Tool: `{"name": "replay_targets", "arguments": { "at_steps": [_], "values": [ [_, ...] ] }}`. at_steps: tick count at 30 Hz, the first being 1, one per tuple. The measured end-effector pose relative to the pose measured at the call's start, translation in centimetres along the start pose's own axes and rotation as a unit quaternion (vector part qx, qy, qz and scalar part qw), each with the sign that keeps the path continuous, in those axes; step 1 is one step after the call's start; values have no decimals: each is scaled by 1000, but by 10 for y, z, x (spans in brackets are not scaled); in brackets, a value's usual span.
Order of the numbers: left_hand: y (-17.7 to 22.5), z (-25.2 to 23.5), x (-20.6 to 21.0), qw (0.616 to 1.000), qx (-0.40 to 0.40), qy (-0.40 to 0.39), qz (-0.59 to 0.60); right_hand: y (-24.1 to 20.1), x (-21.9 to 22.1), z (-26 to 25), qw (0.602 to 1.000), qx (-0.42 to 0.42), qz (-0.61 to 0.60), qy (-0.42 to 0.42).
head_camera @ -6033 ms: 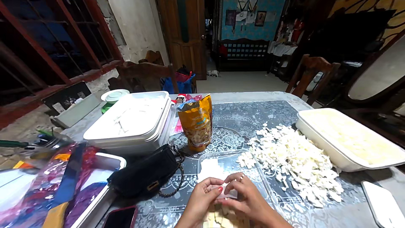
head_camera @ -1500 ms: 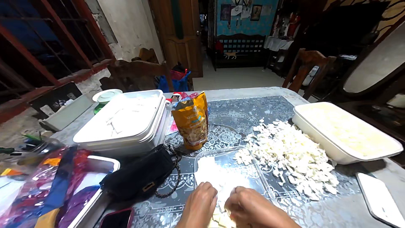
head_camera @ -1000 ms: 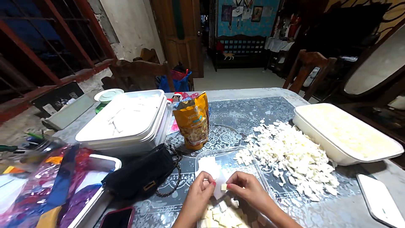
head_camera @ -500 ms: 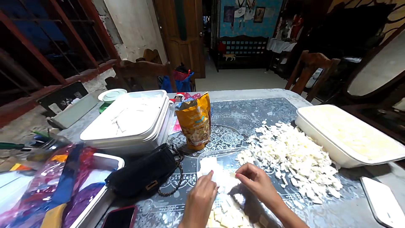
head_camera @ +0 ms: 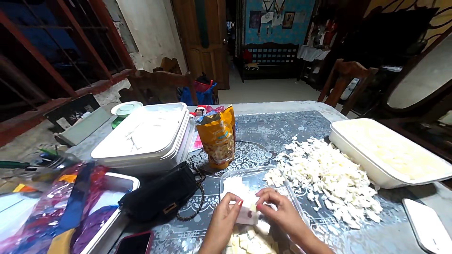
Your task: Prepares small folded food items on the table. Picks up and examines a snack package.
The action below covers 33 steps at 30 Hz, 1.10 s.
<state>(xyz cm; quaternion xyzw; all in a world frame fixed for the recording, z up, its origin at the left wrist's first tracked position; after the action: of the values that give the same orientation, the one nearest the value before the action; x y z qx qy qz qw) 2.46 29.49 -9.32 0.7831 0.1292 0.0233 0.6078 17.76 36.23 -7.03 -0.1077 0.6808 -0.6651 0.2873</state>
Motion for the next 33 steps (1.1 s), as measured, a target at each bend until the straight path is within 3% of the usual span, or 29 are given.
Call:
{"name": "replay_targets", "arguments": {
  "at_steps": [6,10,12,16,19,21,23,25,27,30,33],
  "values": [
    [4,7,14,999,-27,-1,36,0,14,5,995,-43,92,14],
    [5,6,12,999,-7,1,33,2,4,2,998,2,-60,0],
    [5,7,13,999,0,-7,35,-2,1,2,997,6,-78,1],
    [-9,9,18,995,-71,-26,71,-10,18,10,990,-103,100,-7],
    [-17,12,19,969,-165,-2,186,-22,30,19,948,-237,209,-20],
    [-17,13,19,950,-190,17,246,-26,31,21,934,-271,232,-15],
    [-16,13,18,946,-197,20,257,-25,22,18,948,-247,199,5],
    [-10,12,21,959,-174,-1,225,-18,12,12,977,-171,128,21],
    [0,10,22,983,-109,-26,149,-6,6,6,994,-72,75,21],
    [7,8,13,1000,1,-8,-8,4,7,2,999,-3,47,-16],
    [6,7,8,1000,-15,-3,18,9,2,-4,997,24,66,-38]
  ]
}}
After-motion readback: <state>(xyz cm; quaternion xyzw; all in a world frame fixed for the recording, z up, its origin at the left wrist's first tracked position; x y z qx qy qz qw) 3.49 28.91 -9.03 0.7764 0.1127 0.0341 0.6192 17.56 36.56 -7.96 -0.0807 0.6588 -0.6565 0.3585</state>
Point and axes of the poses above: each hand's wrist, its own z-axis away from the middle knuckle, its own x-axis out of the palm, y = z × x, the point moved 10 cm from there along -z, towards the middle knuckle, and after that the axes turned 13 degrees about x, right-handed, at the moved point
